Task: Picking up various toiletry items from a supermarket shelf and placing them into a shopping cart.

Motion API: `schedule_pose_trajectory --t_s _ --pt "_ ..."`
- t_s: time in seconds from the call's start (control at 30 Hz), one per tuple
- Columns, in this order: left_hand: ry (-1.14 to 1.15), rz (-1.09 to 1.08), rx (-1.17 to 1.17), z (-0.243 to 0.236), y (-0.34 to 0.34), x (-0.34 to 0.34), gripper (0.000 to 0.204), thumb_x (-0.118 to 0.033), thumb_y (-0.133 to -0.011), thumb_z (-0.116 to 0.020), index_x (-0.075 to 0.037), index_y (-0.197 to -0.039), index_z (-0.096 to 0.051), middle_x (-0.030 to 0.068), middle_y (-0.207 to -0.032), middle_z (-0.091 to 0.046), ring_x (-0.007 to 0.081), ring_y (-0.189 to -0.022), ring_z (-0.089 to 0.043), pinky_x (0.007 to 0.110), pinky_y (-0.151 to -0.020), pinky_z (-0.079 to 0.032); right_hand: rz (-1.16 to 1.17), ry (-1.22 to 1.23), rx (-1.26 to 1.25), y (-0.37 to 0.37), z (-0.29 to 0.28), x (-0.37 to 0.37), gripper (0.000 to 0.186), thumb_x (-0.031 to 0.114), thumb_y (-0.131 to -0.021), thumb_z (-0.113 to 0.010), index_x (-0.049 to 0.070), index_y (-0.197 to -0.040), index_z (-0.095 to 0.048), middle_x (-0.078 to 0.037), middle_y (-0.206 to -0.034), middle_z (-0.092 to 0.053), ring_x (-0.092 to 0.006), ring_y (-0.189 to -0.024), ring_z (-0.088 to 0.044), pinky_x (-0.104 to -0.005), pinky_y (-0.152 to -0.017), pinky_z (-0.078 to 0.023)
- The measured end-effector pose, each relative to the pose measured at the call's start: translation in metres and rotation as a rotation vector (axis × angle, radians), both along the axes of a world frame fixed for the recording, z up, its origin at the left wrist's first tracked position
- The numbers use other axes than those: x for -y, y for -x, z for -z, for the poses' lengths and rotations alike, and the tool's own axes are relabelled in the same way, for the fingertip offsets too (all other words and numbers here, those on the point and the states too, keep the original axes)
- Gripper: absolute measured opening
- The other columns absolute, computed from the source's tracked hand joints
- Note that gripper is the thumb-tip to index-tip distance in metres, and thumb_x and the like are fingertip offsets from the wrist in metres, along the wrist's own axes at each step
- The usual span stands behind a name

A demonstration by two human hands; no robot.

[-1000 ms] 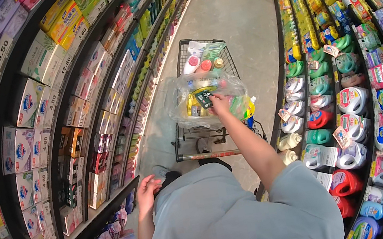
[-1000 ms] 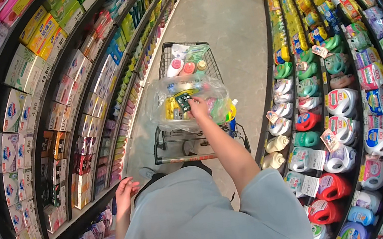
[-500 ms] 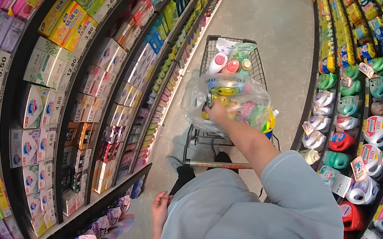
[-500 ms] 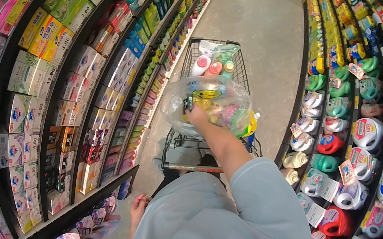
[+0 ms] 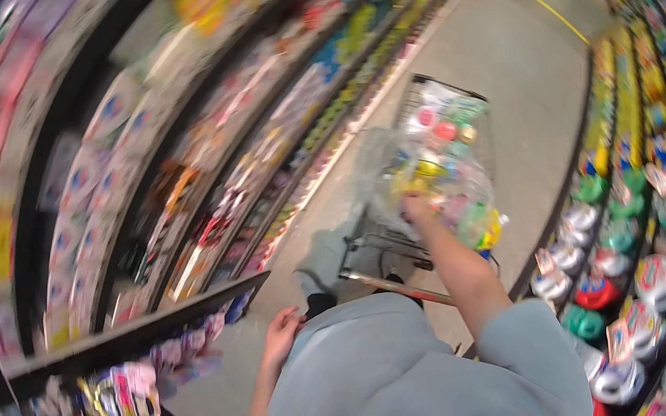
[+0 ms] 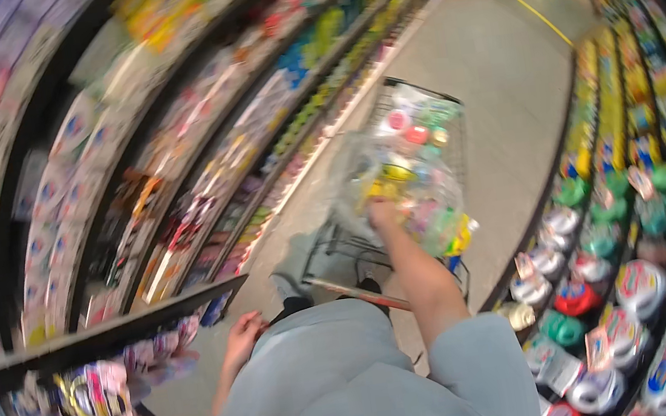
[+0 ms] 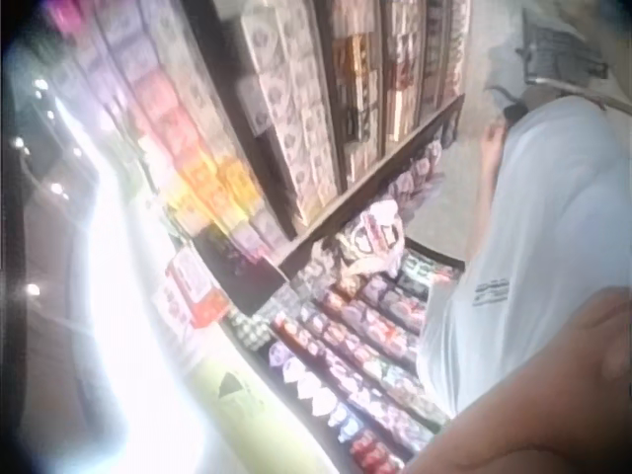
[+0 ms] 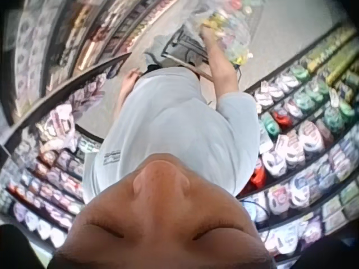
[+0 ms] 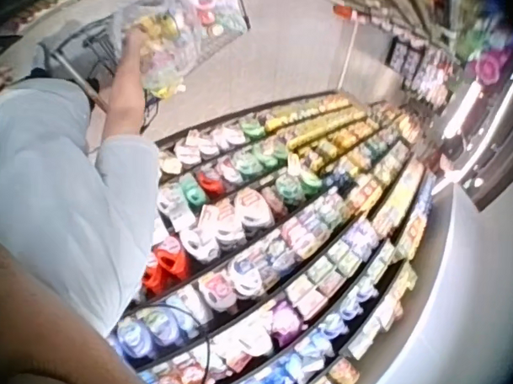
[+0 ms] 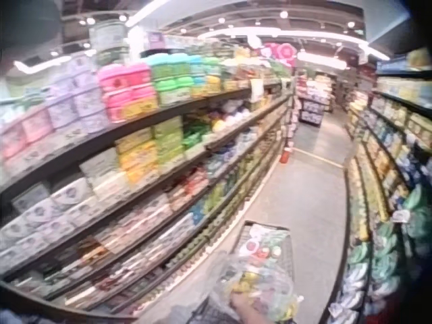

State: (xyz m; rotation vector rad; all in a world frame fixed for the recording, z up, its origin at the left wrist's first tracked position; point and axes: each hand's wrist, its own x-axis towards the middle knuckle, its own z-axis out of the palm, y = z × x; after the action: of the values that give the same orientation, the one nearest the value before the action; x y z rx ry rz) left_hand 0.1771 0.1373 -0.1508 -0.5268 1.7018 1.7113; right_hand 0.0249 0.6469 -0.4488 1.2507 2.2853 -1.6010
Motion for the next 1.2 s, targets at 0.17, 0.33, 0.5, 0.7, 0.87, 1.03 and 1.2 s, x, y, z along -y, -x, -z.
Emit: schedule_pose_trajectory --t_s 0.17,0.33,0.5,0.7,0.87,1.03,1.2 --pt "0.043 -0.122 -0.117 -0.001 -0.004 0.041 0.034 -0.016 -0.101 -0.061 -0.004 -0.132 -0.057 0.0074 -0.108 -0.069 0.0148 -0.091 -0.067 0.028 -0.082 -0.054 0.279 0.456 -0.333 -0.015 -0.116 0.027 0.029 0.022 -0.097 -0.059 0.005 -0.119 -0.064 -0.009 -0.102 -0.068 -0.0213 -0.086 -0.068 -0.0331 -0.07 -0.056" --pt "0.083 -0.5 -0.435 0.008 0.012 0.102 0.042 -0.014 -0.101 -0.058 -0.008 -0.142 -0.048 0.0074 -0.112 -0.068 0.0151 -0.092 -0.066 0.029 -0.081 -0.054 0.327 -0.153 -0.551 -0.006 -0.247 0.111 0.024 0.011 -0.097 -0.057 0.002 -0.118 -0.064 -0.006 -0.1 -0.067 -0.0148 -0.084 -0.064 -0.0298 -0.07 -0.052" --pt "0.196 -0.939 -0.74 -0.058 0.048 0.16 0.053 -0.027 -0.106 -0.056 -0.011 -0.153 -0.035 0.0121 -0.125 -0.064 0.0175 -0.095 -0.067 0.029 -0.081 -0.055 -0.259 0.232 -0.718 0.004 -0.333 0.27 0.016 0.005 -0.099 -0.057 0.003 -0.112 -0.065 -0.003 -0.099 -0.066 -0.0108 -0.086 -0.061 -0.0256 -0.074 -0.05" --pt "0.193 -1.127 -0.911 -0.125 0.063 0.2 0.06 -0.027 -0.11 -0.046 -0.01 -0.161 -0.019 0.0183 -0.133 -0.057 0.0208 -0.099 -0.068 0.032 -0.088 -0.053 -0.996 0.636 -0.599 0.008 -0.398 0.48 0.029 0.002 -0.1 -0.058 0.006 -0.128 -0.064 -0.006 -0.112 -0.068 -0.0102 -0.096 -0.064 -0.0237 -0.081 -0.052" --pt "0.108 -1.124 -0.837 -0.129 0.062 0.219 0.064 -0.029 -0.11 -0.045 -0.011 -0.163 -0.014 0.016 -0.129 -0.061 0.0185 -0.099 -0.068 0.03 -0.087 -0.052 -1.168 0.605 -0.705 0.012 -0.437 0.596 0.044 0.002 -0.095 -0.063 0.003 -0.138 -0.056 -0.011 -0.126 -0.058 -0.0159 -0.098 -0.067 -0.0272 -0.079 -0.056" --pt "0.097 -1.043 -0.77 -0.135 0.061 0.23 0.069 -0.029 -0.109 -0.048 -0.01 -0.163 -0.009 0.0141 -0.125 -0.062 0.0192 -0.1 -0.067 0.031 -0.088 -0.051 -1.118 0.45 -0.812 0.004 -0.441 0.641 0.047 0.004 -0.092 -0.066 0.003 -0.138 -0.056 -0.013 -0.13 -0.056 -0.0204 -0.099 -0.067 -0.0304 -0.078 -0.057" --pt "0.132 -1.024 -0.834 -0.131 0.054 0.228 0.067 -0.023 -0.108 -0.049 -0.009 -0.163 -0.012 0.015 -0.126 -0.062 0.0186 -0.102 -0.065 0.032 -0.089 -0.052 -1.102 0.428 -0.835 -0.004 -0.448 0.643 0.047 0.003 -0.088 -0.068 0.003 -0.134 -0.058 -0.014 -0.132 -0.055 -0.0253 -0.112 -0.063 -0.0367 -0.089 -0.054"
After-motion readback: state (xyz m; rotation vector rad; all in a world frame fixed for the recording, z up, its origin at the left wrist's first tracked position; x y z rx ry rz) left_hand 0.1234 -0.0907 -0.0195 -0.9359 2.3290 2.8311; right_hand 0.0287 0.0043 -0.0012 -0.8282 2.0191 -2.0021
